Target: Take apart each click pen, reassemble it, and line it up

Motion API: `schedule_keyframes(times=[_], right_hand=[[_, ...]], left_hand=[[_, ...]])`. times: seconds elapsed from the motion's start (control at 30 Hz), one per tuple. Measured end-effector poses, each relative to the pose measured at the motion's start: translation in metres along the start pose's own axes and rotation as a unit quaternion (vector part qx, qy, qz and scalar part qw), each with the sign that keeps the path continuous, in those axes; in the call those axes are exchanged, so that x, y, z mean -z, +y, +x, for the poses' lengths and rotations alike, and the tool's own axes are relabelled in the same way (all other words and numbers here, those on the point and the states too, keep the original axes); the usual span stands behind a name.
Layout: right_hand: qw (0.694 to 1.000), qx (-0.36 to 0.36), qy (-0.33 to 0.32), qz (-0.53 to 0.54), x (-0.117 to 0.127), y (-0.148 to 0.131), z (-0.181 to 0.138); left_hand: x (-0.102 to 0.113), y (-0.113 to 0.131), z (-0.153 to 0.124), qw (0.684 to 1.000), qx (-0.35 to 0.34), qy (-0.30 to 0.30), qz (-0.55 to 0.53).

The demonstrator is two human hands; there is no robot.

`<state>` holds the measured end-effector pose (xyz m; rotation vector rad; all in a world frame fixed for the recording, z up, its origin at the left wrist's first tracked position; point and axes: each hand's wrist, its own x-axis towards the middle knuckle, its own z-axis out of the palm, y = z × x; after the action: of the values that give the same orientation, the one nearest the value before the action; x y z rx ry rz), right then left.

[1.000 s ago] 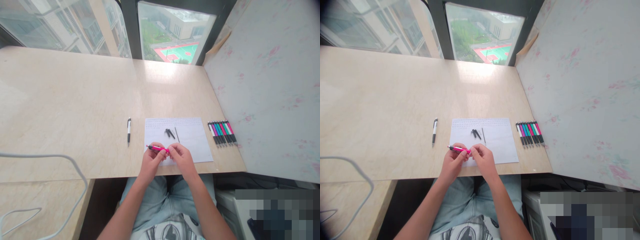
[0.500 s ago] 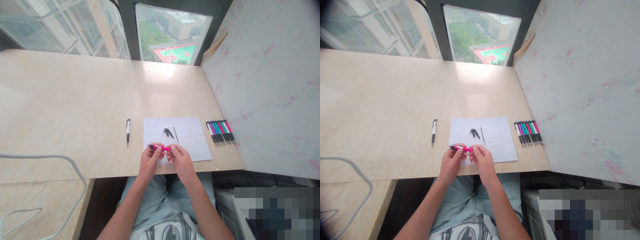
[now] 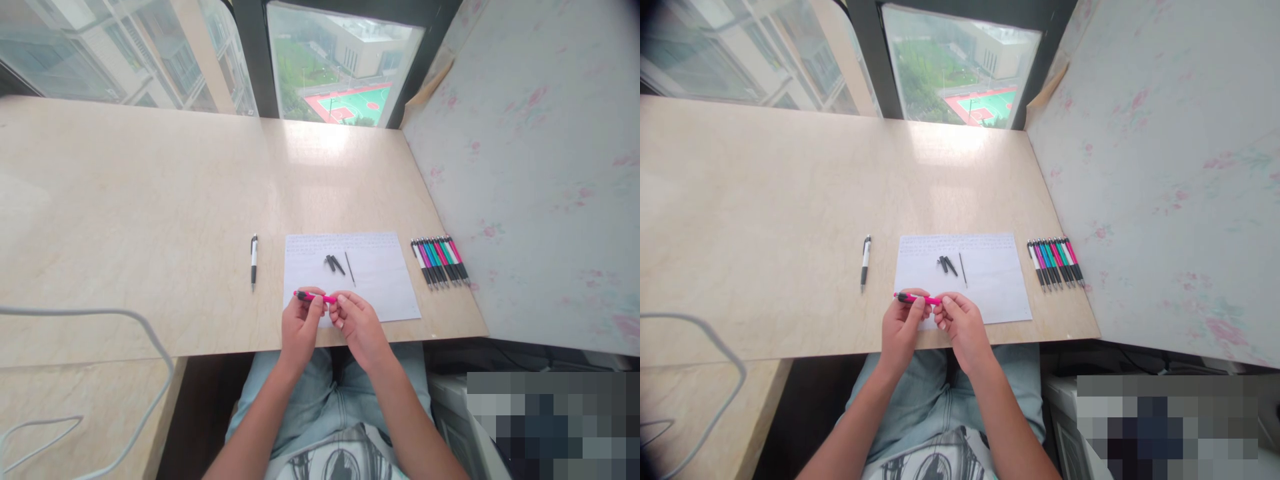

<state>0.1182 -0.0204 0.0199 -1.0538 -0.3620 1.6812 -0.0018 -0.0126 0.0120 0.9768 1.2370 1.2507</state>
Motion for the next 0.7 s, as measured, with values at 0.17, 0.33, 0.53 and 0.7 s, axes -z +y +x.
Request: schedule_keyframes(times=[0.17,0.33,0.53,0.7], right_hand=[[1.000,-0.003,0.003,-0.006,0.001,-0.001,0.001],[1.000,-0.002,-0.002,-0.020,0.002,0.000,0.001],[0.996,0.005,0.011,-0.083,0.005,-0.004,-0.001],[0.980,0.026,0.016,-0.196,0.016,-0.024,0.002]], left_hand=[[-0.001,0.008,-0.001,1.000,-0.011,0.001,0.010],[-0.001,0.010,0.000,1.000,-0.009,-0.001,0.007],[0.001,0.002,0.003,0.998,0.037,0.000,-0.051],[0.002,-0.004,0.008,0.987,0.064,0.005,-0.148]])
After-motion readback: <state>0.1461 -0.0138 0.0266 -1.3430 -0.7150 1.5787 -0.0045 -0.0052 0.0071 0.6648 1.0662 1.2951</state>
